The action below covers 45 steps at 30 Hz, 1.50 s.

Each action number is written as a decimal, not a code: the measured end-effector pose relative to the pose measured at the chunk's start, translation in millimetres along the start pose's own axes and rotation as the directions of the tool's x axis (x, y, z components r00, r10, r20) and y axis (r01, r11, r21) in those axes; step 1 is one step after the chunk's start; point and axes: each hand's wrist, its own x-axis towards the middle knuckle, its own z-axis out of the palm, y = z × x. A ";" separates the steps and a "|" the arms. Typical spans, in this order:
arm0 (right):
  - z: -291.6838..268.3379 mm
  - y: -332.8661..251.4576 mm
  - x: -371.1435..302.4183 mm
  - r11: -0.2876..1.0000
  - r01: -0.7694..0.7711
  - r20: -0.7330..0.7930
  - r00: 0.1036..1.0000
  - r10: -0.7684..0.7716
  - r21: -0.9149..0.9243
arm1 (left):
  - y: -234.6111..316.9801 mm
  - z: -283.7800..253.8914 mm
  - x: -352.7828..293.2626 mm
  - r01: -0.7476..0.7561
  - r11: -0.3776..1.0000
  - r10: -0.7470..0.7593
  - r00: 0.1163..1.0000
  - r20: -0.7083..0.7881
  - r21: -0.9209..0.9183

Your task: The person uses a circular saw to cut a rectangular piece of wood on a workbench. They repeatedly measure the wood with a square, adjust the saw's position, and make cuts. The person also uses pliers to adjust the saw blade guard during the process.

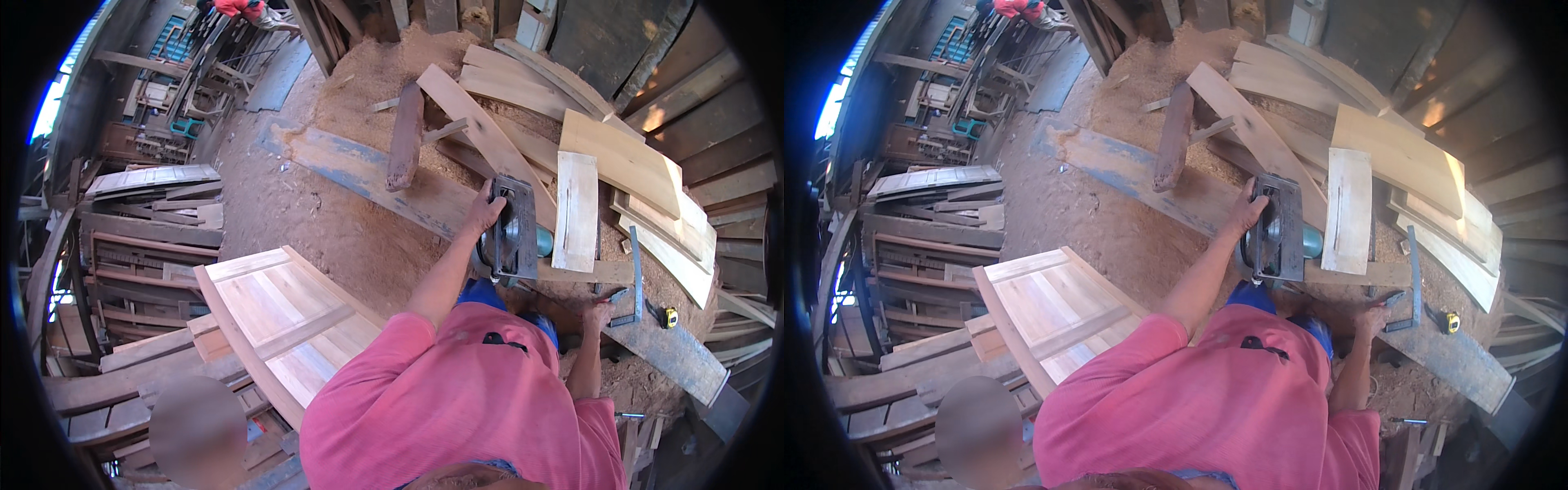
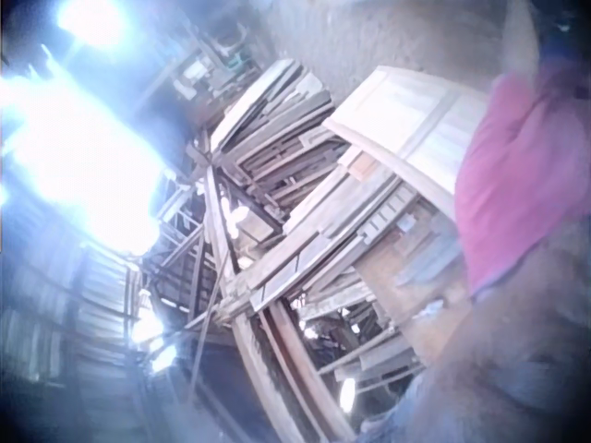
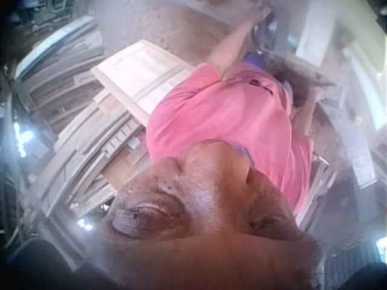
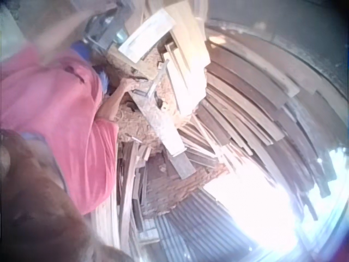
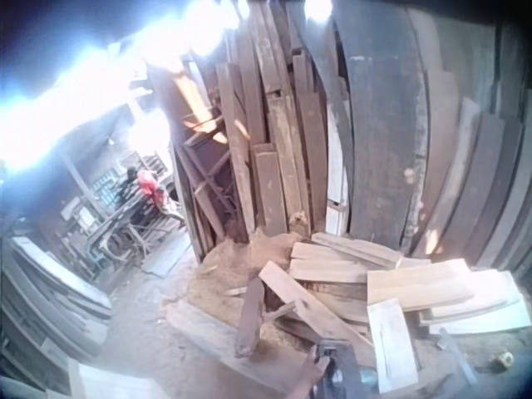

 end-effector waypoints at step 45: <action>17.3 -63.3 -340.3 0.072 -0.793 0.608 0.402 -0.685 0.605 | -19.8 -9.5 37.4 0.211 0.928 -0.136 0.959 0.248 -0.308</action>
